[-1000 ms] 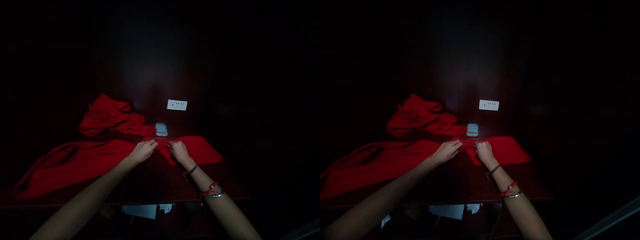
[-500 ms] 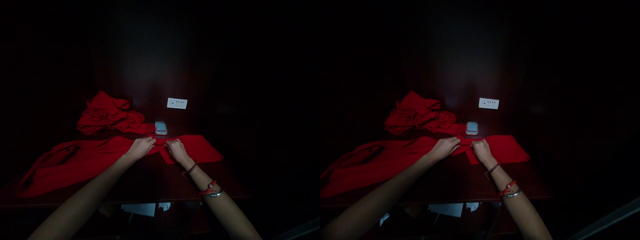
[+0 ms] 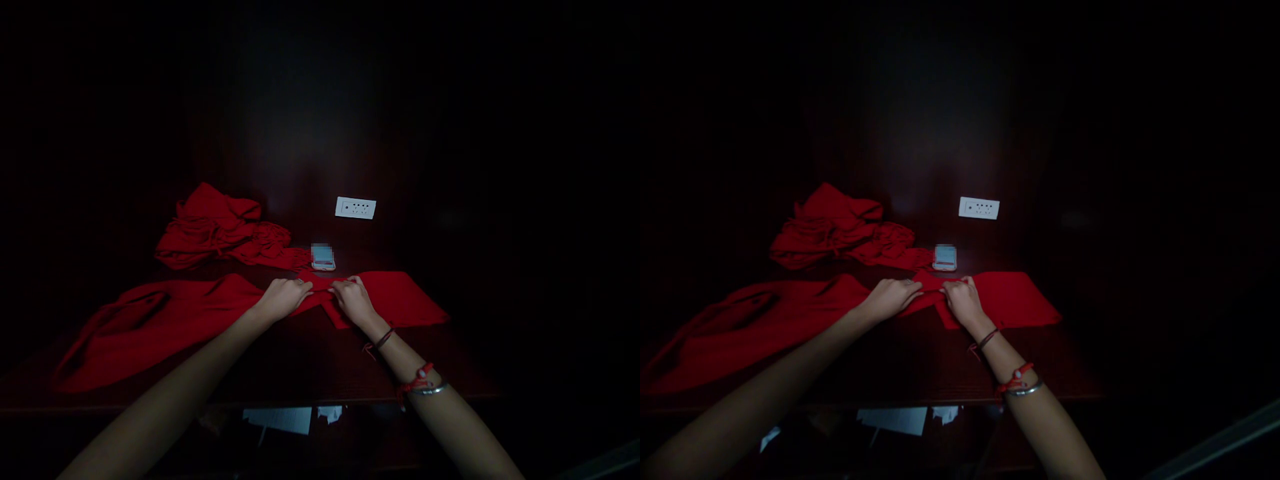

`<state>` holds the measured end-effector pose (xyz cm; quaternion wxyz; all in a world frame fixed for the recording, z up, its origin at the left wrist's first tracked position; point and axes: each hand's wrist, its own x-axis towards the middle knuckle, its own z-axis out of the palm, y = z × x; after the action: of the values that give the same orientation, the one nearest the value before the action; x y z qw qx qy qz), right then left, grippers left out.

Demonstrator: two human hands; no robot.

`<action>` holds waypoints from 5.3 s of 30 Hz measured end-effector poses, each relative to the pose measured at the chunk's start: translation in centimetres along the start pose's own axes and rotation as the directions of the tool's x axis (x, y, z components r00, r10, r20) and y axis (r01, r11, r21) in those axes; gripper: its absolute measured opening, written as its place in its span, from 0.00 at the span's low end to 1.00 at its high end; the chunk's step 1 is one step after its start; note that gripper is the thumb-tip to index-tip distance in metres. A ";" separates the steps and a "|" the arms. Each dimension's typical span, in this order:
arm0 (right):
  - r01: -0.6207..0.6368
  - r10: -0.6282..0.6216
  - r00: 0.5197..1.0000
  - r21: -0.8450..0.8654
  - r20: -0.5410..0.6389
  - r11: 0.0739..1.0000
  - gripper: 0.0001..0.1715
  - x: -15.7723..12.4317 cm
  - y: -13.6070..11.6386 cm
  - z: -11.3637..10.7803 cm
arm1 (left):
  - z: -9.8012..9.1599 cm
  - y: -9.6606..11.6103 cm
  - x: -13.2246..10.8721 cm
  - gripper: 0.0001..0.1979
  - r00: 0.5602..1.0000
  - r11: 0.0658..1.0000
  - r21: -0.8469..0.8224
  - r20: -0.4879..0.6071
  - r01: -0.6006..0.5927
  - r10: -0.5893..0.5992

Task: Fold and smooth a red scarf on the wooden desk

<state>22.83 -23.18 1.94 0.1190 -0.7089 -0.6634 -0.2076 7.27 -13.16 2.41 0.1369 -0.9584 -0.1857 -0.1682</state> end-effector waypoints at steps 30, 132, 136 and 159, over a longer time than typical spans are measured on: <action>0.208 -0.187 0.975 0.201 -0.121 0.957 0.16 -0.2 -0.2 0.2 | 0.5 -0.7 -0.1 0.08 0.981 0.958 -0.245 -0.157 -0.149 0.112; 0.156 -0.157 0.988 0.078 -0.002 0.985 0.14 -0.3 -0.5 0.0 | -0.1 0.1 -0.3 0.09 0.988 0.989 -0.067 -0.085 -0.134 0.128; 0.172 -0.161 0.983 0.145 -0.082 0.974 0.13 -0.4 -0.2 0.3 | 0.1 0.0 -0.3 0.09 0.986 0.986 -0.089 -0.108 -0.140 0.130; 0.054 -0.062 0.997 0.140 0.055 0.989 0.15 -0.5 0.7 -0.1 | -0.2 -0.4 -0.5 0.10 0.989 0.990 -0.093 -0.108 -0.108 0.098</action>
<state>23.53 -23.79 1.90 0.1422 -0.6851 -0.6999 -0.1435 6.58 -12.99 2.47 0.1074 -0.9623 -0.1202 -0.2192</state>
